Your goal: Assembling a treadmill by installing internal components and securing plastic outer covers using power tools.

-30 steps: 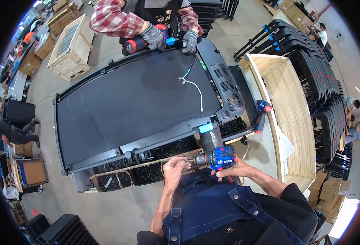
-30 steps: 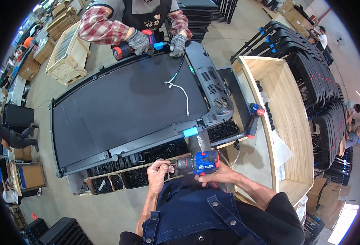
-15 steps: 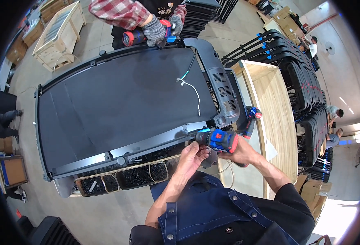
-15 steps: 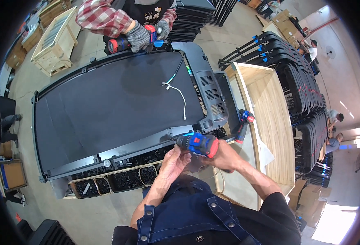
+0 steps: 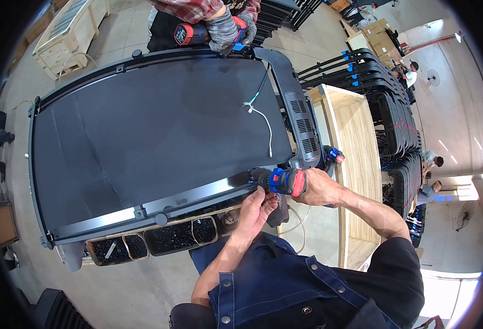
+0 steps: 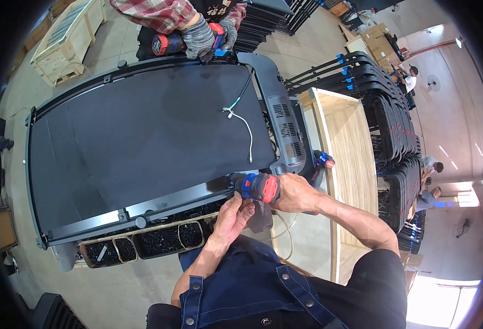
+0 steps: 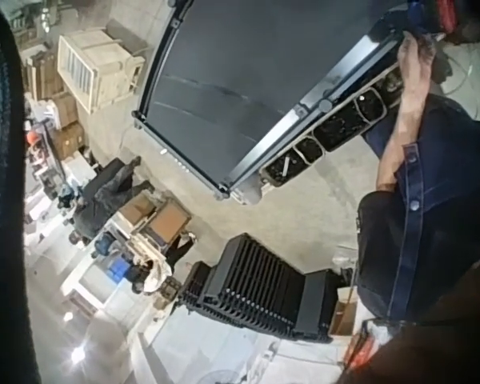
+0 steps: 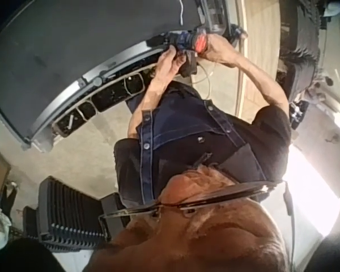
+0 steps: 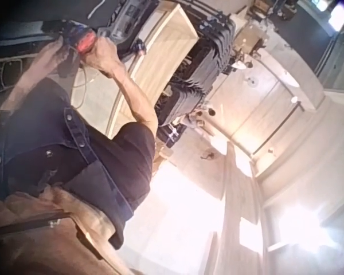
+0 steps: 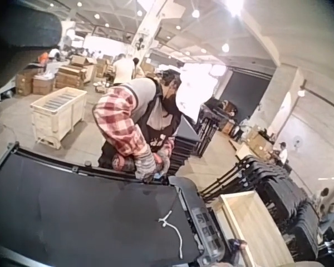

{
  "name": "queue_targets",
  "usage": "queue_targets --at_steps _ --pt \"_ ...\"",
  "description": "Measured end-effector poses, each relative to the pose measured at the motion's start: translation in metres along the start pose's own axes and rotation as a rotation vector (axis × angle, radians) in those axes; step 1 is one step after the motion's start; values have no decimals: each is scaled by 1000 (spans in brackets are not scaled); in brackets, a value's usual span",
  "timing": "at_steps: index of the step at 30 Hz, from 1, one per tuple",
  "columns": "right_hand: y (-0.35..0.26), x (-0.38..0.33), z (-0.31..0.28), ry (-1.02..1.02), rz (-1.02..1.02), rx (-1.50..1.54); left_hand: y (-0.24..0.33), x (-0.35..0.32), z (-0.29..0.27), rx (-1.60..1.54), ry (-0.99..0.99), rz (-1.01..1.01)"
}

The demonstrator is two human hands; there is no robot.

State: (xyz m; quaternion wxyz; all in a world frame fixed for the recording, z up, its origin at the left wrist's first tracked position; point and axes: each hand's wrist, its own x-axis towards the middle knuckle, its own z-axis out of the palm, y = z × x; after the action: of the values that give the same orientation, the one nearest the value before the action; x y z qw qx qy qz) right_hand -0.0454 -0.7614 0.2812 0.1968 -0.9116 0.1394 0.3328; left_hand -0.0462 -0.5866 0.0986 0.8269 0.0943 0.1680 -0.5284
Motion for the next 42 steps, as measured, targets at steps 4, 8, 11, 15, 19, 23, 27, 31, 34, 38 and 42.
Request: queue_targets --at_steps 4,8,11,15,19,23,27,31,34,38,42 --pt "-26 7 -16 -4 -32 -165 5 -4 -6 31 -24 -12" --pt "-27 14 -19 -33 -26 -223 7 -10 -16 162 50 -57" --pt "-26 16 -17 -29 -40 -241 8 -15 -15 238 74 -62" --pt "-3 15 -12 31 -132 -280 14 -28 -3 540 63 -10" --pt "-11 -3 -28 43 -258 -290 38 -53 19 1206 168 420" --pt "0 -58 -1 176 -252 -55 74 -43 57 1873 197 1079" --pt "29 -80 71 58 -132 255 85 7 62 2093 28 1096" --pt "47 -93 127 77 -71 432 89 32 52 2366 -154 1166" --pt "53 -103 153 36 12 537 90 37 58 2457 -241 1118" --pt "57 -94 172 -21 50 655 90 36 67 2545 -307 1079" --pt "59 -75 195 -56 27 560 85 29 72 2616 -210 1052"
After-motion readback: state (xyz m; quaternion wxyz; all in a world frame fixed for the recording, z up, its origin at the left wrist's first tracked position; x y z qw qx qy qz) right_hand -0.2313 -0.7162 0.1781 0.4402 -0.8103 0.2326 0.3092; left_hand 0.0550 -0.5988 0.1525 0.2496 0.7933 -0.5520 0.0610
